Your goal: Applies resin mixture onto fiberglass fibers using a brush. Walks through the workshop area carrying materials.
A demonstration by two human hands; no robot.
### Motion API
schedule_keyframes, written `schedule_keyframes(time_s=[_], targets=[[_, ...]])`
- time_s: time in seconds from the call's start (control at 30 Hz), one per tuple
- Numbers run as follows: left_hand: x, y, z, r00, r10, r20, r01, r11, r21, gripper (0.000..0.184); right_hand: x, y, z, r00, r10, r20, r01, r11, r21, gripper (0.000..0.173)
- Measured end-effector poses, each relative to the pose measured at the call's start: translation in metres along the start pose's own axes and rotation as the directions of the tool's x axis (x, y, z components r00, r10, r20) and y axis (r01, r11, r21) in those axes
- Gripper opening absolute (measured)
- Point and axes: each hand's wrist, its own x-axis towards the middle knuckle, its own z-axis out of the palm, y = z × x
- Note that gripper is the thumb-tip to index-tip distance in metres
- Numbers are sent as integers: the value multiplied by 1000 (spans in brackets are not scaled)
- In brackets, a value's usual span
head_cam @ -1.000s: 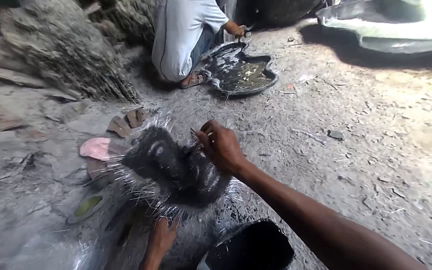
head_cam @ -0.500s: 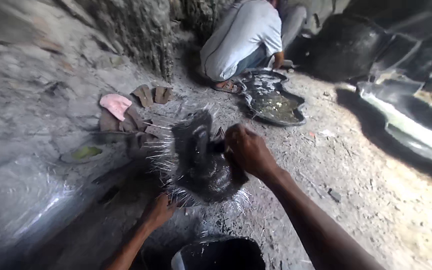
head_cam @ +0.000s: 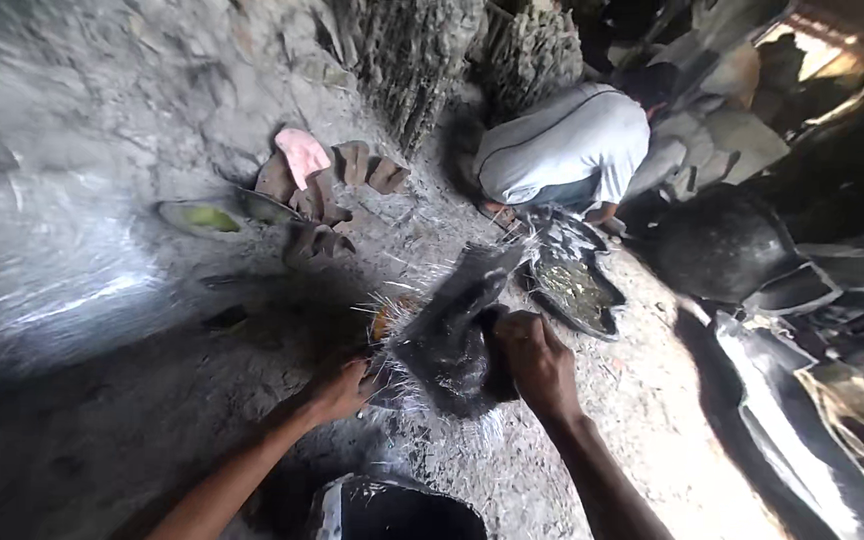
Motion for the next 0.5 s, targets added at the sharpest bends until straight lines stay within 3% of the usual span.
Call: schedule_keyframes(time_s=[0.13,0.27,0.33,0.43,0.5], targets=[[1,-5,1,1000,15,26,-16,999,35,36,10,-4,-12,991,119,65,-119,993,0,23],[1,-6,3,998,58,-35,-57,998,41,33,13,-5,-14,993,74,93,-71,997,-29,24],[1,-8,5,995,77,-57,-75,996,45,32,15,-6,-21,987,129,100,-127,992,-28,25],[0,-10,4,994,94,-62,-91,995,49,31,22,-12,-33,974,227,30,-225,973,-56,27],[-2,-9,4,994,92,-59,-88,994,61,31,22,-16,-38,980,199,-12,-199,977,-82,27]])
